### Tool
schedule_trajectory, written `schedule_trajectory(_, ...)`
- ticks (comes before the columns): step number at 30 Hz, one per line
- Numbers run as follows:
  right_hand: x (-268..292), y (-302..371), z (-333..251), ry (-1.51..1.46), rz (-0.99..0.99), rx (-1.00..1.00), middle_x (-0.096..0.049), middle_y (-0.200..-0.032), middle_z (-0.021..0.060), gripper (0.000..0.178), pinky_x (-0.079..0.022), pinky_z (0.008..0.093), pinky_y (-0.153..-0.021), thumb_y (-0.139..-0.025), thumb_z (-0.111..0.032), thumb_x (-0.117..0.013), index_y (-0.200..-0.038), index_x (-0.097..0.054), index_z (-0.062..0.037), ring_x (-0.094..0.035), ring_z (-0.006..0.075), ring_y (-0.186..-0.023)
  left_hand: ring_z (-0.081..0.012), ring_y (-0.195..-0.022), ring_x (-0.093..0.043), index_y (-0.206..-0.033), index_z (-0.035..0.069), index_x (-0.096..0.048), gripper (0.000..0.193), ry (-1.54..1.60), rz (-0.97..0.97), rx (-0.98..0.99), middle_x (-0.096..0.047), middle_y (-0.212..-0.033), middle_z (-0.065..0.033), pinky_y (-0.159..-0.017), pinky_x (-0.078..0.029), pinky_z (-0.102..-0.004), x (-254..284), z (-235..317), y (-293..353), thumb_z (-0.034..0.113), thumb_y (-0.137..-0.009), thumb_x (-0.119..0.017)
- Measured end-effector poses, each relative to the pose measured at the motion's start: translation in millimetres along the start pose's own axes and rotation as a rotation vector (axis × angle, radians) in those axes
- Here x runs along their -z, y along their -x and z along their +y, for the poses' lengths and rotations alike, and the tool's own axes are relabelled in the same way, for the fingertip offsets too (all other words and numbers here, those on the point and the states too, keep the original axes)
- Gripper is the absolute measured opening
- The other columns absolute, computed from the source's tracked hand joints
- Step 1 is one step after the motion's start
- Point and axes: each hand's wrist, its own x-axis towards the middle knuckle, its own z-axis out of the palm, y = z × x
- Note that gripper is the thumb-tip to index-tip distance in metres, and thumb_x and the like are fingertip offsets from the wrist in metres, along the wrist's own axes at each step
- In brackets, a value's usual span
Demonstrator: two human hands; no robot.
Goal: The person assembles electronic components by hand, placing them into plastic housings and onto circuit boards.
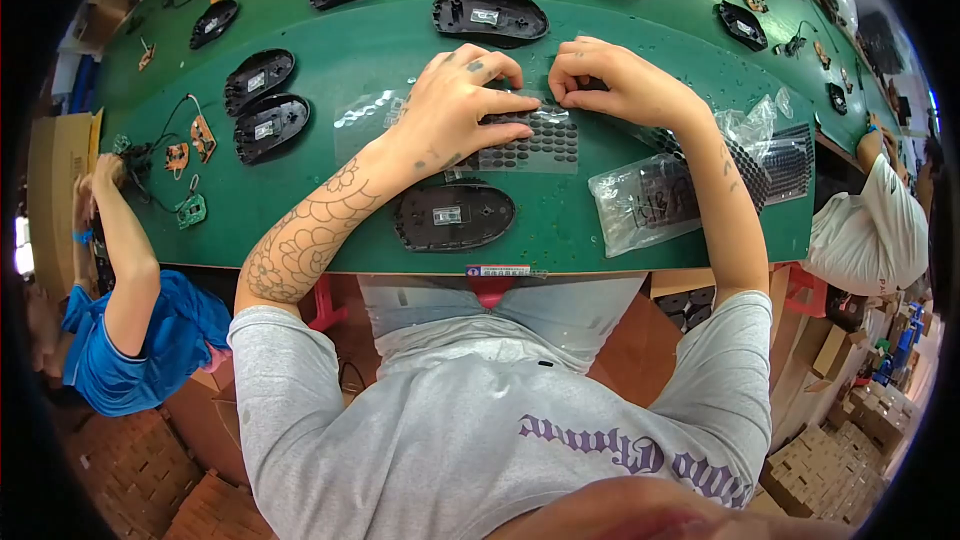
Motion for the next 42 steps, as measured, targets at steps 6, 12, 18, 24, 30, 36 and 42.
schedule_trajectory(6, -5.4, 4.3, 2.6, -0.057, 0.073, -0.013, -0.054, -0.081, 0.0014, 0.007, -0.040, 0.0282, -0.070, -0.079, -0.002, -0.064, -0.084, -0.062, -0.0061, -0.047, 0.0167, -0.079, -0.0179, -0.099, -0.052, -0.096, 0.021, -0.076, 0.023, 0.010, 0.005, -0.008, -0.059, -0.106, 0.0053, -0.085, -0.042, -0.0340, 1.0, -0.1, -0.4, 0.032, -0.077, -0.077)
schedule_trajectory(12, -7.7, 4.4, 5.1, -0.035, 0.086, 0.028, -0.057, -0.083, 0.0017, 0.007, -0.042, 0.0283, -0.073, -0.077, -0.001, -0.065, -0.083, -0.063, -0.0058, -0.048, 0.0175, -0.080, -0.0185, -0.099, -0.052, -0.096, 0.021, -0.076, 0.021, 0.005, 0.017, -0.020, -0.059, -0.106, 0.0050, -0.086, -0.042, -0.0347, 0.2, 0.1, 0.9, 0.031, -0.077, -0.077)
schedule_trajectory(18, -6.3, 2.4, 5.0, -0.052, 0.096, 0.069, -0.058, -0.082, 0.0016, 0.009, -0.044, 0.0291, -0.073, -0.077, -0.003, -0.066, -0.085, -0.066, -0.0067, -0.050, 0.0178, -0.080, -0.0191, -0.100, -0.052, -0.097, 0.021, -0.076, 0.022, -0.008, 0.027, -0.026, -0.059, -0.106, 0.0044, -0.087, -0.042, -0.0357, -2.9, -3.4, 1.3, 0.030, -0.078, -0.076)
schedule_trajectory(24, -7.1, 3.2, 7.2, -0.117, 0.090, 0.044, -0.060, -0.084, 0.0009, 0.009, -0.044, 0.0264, -0.073, -0.079, -0.001, -0.065, -0.086, -0.064, -0.0058, -0.051, 0.0150, -0.080, -0.0206, -0.101, -0.052, -0.107, 0.019, -0.073, 0.027, -0.010, -0.011, -0.008, -0.059, -0.108, 0.0018, -0.090, -0.041, -0.0379, 0.3, -3.2, 3.0, 0.026, -0.081, -0.073)
schedule_trajectory(30, -15.3, 14.6, 29.1, -0.777, 0.356, -0.072, -0.062, -0.088, 0.0007, 0.007, -0.044, 0.0213, -0.073, -0.083, 0.000, -0.064, -0.089, -0.063, -0.0044, -0.053, 0.0097, -0.078, -0.0209, -0.097, -0.058, -0.122, 0.007, -0.064, 0.033, 0.474, -0.080, 0.127, -0.063, -0.119, -0.0057, -0.086, -0.048, -0.0347, 52.7, -16.9, -41.2, 0.012, -0.089, -0.060)
schedule_trajectory(36, -8.1, 14.4, 21.8, -0.842, 0.440, -0.098, -0.063, -0.092, 0.0012, 0.008, -0.044, 0.0184, -0.073, -0.085, 0.000, -0.064, -0.093, -0.063, -0.0027, -0.054, 0.0067, -0.076, -0.0230, -0.103, -0.062, -0.125, 0.007, -0.062, 0.045, -0.134, -0.149, 0.284, -0.065, -0.121, -0.0086, -0.089, -0.050, -0.0334, 133.1, -174.0, -94.8, 0.010, -0.080, -0.067)
schedule_trajectory(42, -8.2, 20.5, 24.7, -0.806, 0.515, -0.120, -0.064, -0.092, 0.0004, 0.011, -0.044, 0.0181, -0.073, -0.085, -0.002, -0.064, -0.097, -0.065, -0.0032, -0.055, 0.0063, -0.077, -0.0201, -0.100, -0.060, -0.120, 0.006, -0.065, 0.043, -0.109, -0.491, 0.510, -0.065, -0.116, -0.0094, -0.086, -0.049, -0.0339, 130.4, -200.2, -113.5, 0.018, -0.079, -0.073)
